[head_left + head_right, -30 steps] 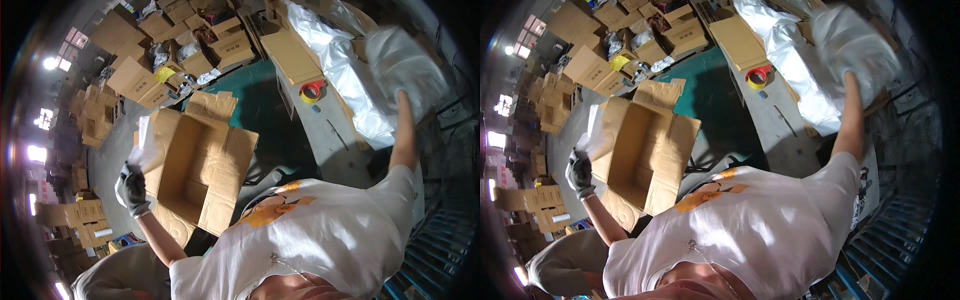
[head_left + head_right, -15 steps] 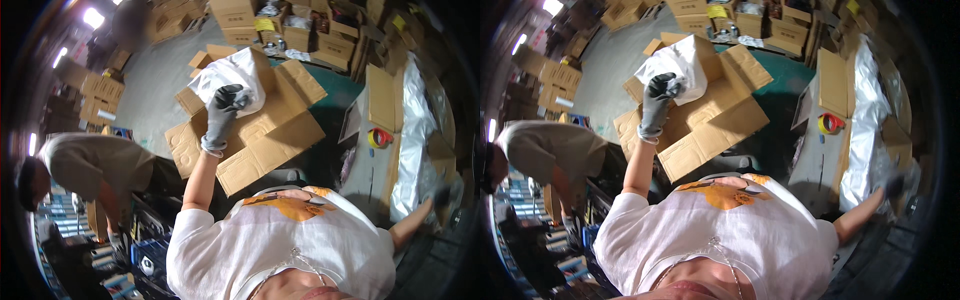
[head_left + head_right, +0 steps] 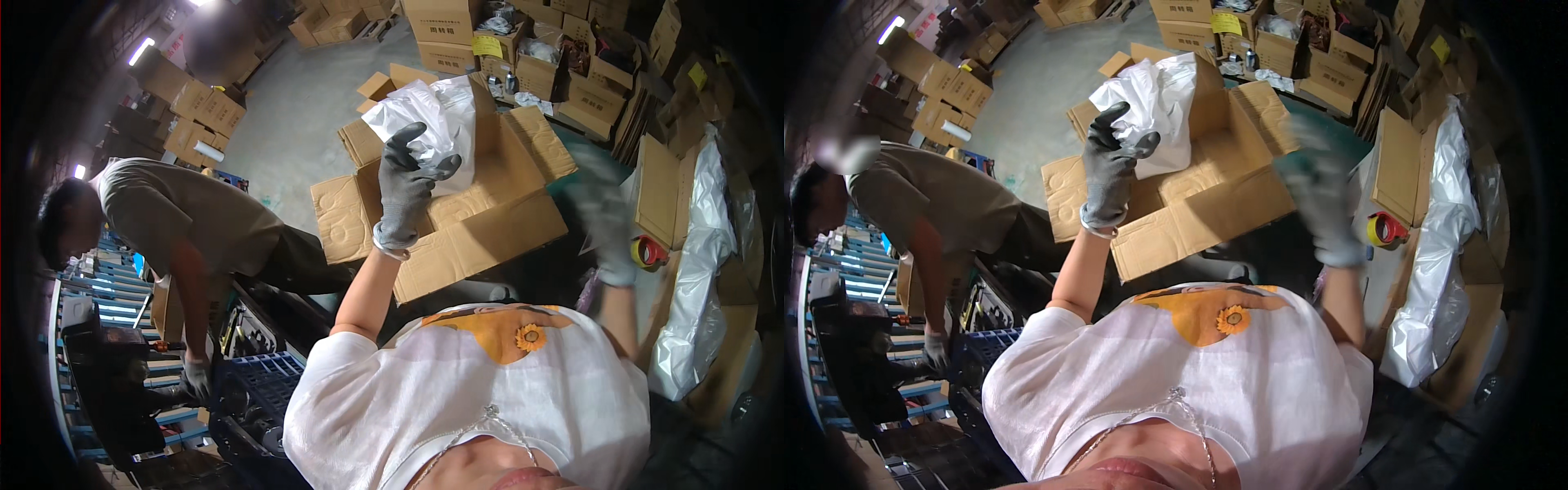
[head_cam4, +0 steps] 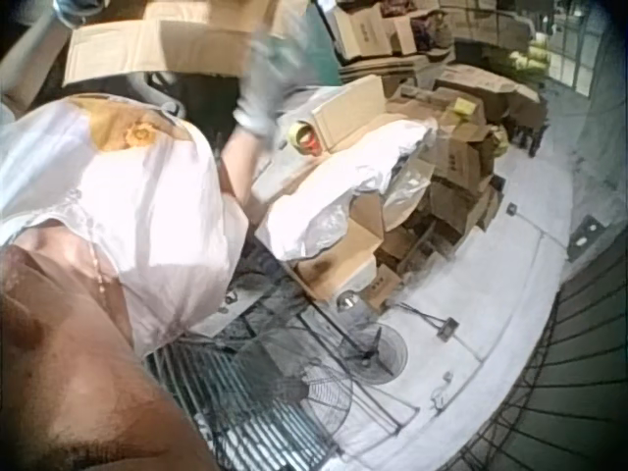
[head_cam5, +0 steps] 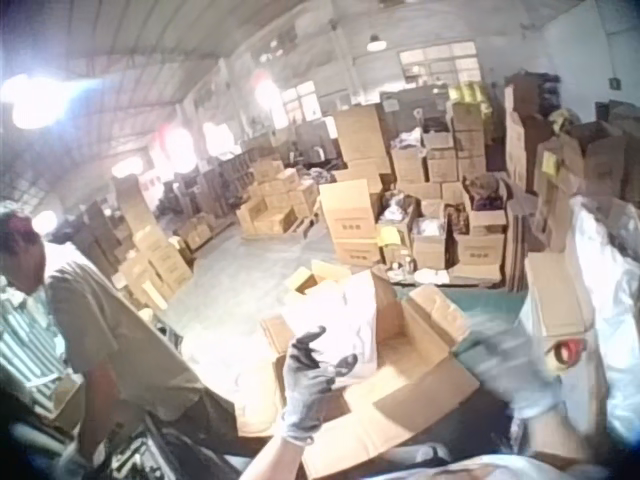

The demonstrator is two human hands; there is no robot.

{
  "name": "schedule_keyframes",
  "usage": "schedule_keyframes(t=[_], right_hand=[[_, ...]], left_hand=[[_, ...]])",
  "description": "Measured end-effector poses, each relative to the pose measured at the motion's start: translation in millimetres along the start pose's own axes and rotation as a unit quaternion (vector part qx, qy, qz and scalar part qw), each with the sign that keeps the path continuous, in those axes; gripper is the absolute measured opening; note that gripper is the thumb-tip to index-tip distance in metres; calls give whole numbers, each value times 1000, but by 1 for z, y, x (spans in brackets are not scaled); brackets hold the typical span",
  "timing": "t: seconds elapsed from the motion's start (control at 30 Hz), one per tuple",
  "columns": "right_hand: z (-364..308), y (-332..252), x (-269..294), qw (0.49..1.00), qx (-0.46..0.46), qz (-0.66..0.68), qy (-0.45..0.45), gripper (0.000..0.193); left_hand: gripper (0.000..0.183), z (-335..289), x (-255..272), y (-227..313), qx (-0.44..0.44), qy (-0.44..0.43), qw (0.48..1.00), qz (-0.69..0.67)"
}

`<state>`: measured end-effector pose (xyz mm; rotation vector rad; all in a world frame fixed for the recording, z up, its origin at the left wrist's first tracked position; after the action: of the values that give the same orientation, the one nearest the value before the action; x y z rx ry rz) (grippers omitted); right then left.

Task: The person lines an open cardboard box with a plastic bag, packs metal components from a crate into the box by hand, folds the plastic liner over the components, and closes the box.

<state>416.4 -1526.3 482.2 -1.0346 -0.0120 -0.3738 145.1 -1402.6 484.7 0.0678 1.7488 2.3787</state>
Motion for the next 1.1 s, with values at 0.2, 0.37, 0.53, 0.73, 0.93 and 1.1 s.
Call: schedule_keyframes(t=[0.2, 0.37, 0.53, 0.73, 0.93, 1.1], right_hand=[[50, 44, -131, 975, 185, -101, -76, 39], [68, 14, -117, 976, 83, 18, -200, 10], [76, 1, -98, 948, 144, 38, -282, 8], [45, 15, -108, 954, 168, -125, -214, 17], [16, -4, -142, 932, 169, -157, -280, 24], [-9, 14, -154, 891, 182, -221, -352, 28]], left_hand=[[96, -9, -5, 33, -161, -34, 975, 152], [141, -2, 69, -5, -217, 86, 801, 552], [115, 10, 125, -13, -152, 268, 740, 597], [36, -90, 103, -47, 110, 158, 922, 336], [48, -103, 62, -28, 192, -43, 911, -364], [47, -97, 90, -22, 279, 44, 948, -146]])
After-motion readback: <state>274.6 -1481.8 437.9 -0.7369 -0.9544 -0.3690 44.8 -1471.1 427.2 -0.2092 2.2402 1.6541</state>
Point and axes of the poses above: each hand's wrist, its own z-axis towards the middle knuckle, its own x-axis out of the back of the hand, y = z × x, the point moved 4 cm from there along z, towards the middle knuckle, and after that the axes turned 11 degrees about z, right-handed, at the moved point
